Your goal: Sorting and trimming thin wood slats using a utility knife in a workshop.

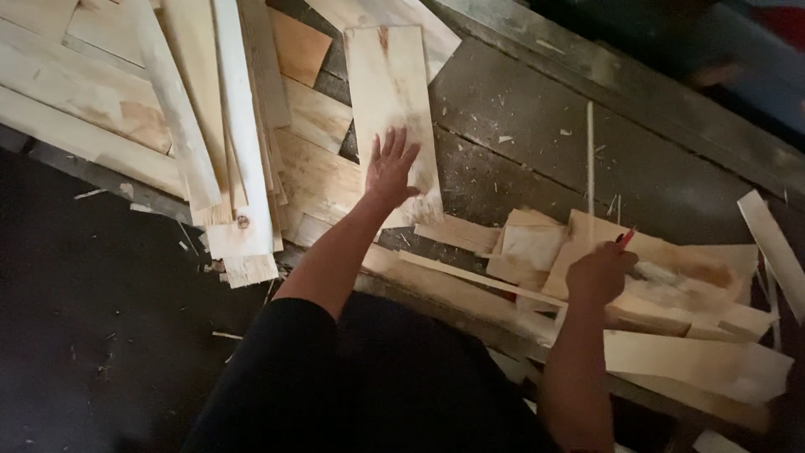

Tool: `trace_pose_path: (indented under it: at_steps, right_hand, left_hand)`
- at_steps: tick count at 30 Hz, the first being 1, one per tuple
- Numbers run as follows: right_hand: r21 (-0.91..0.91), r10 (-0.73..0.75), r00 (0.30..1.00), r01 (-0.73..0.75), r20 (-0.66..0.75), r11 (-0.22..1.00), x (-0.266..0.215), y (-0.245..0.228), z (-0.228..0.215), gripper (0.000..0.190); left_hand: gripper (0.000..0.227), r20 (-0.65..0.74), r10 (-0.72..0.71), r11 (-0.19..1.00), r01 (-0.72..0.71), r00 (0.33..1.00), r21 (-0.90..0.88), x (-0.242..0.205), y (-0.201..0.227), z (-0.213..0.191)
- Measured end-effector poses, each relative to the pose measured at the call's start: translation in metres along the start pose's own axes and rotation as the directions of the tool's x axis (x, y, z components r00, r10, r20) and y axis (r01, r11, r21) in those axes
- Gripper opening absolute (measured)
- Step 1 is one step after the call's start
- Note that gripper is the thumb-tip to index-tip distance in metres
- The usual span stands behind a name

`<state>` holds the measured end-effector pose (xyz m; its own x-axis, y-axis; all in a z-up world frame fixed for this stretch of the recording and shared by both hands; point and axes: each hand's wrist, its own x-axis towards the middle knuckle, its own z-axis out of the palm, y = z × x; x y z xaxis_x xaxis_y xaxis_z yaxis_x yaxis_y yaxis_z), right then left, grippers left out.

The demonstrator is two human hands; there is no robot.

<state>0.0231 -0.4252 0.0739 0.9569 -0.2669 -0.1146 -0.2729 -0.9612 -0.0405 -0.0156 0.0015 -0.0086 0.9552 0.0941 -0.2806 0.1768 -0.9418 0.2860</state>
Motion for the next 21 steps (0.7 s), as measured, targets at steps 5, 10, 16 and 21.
trace_pose_path:
  at_steps: [5,10,16,21]
  right_hand:
    - [0.089,-0.081,0.994,0.087,-0.075,0.992,-0.009,0.014,0.011,0.038]
    - [0.262,-0.207,0.974,0.224,-0.091,0.939,-0.038,-0.034,0.03,0.032]
    - [0.308,-0.464,0.871,0.403,0.16,0.862,-0.075,-0.107,0.034,0.026]
    - [0.16,-0.42,0.899,0.4,0.125,0.902,-0.08,-0.116,0.041,0.053]
  left_hand:
    - [0.089,-0.271,-0.051,0.96,-0.028,0.961,-0.278,-0.036,0.002,-0.017]
    - [0.036,-0.57,-0.475,0.81,0.081,0.67,-0.581,-0.076,-0.017,0.017]
    - [0.02,-0.171,-0.75,0.497,0.374,0.639,-0.783,-0.122,-0.024,0.035]
    - [0.022,-0.077,-0.725,0.454,0.39,0.684,-0.801,-0.132,-0.024,0.068]
